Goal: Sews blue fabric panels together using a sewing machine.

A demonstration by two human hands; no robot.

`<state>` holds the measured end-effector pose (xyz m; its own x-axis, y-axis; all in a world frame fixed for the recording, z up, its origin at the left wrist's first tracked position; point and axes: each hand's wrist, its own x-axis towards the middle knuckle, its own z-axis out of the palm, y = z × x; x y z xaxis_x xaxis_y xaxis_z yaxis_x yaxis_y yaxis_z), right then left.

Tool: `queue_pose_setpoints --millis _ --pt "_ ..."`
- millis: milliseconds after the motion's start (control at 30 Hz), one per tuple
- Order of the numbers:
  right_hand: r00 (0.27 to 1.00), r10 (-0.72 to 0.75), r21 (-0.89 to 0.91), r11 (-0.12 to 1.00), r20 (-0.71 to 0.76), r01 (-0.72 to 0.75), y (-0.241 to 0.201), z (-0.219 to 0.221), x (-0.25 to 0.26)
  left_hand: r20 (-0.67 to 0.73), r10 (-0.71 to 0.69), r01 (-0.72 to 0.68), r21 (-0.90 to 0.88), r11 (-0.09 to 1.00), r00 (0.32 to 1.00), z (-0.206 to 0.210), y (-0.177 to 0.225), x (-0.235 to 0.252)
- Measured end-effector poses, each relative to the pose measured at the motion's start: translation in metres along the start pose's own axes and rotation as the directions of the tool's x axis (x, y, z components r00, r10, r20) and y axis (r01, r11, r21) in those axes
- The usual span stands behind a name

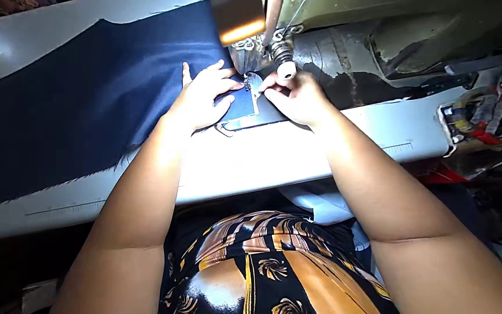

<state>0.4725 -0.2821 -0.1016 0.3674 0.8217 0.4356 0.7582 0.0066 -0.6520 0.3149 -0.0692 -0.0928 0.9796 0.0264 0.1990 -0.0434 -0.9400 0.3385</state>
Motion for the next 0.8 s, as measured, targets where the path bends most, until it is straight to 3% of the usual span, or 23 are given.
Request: queue_pose_setpoints --millis 233,800 --pt "0.983 -0.032 -0.067 0.997 0.181 0.045 -0.0020 -0.0004 0.0009 -0.007 0.015 -0.015 0.000 1.000 1.000 0.0005 -0.0016 0.0001" --pt "0.978 -0.012 -0.103 0.994 0.209 0.034 -0.0041 -0.0015 0.0008 -0.007 0.030 -0.030 0.011 0.999 1.000 0.0013 -0.0023 0.0005"
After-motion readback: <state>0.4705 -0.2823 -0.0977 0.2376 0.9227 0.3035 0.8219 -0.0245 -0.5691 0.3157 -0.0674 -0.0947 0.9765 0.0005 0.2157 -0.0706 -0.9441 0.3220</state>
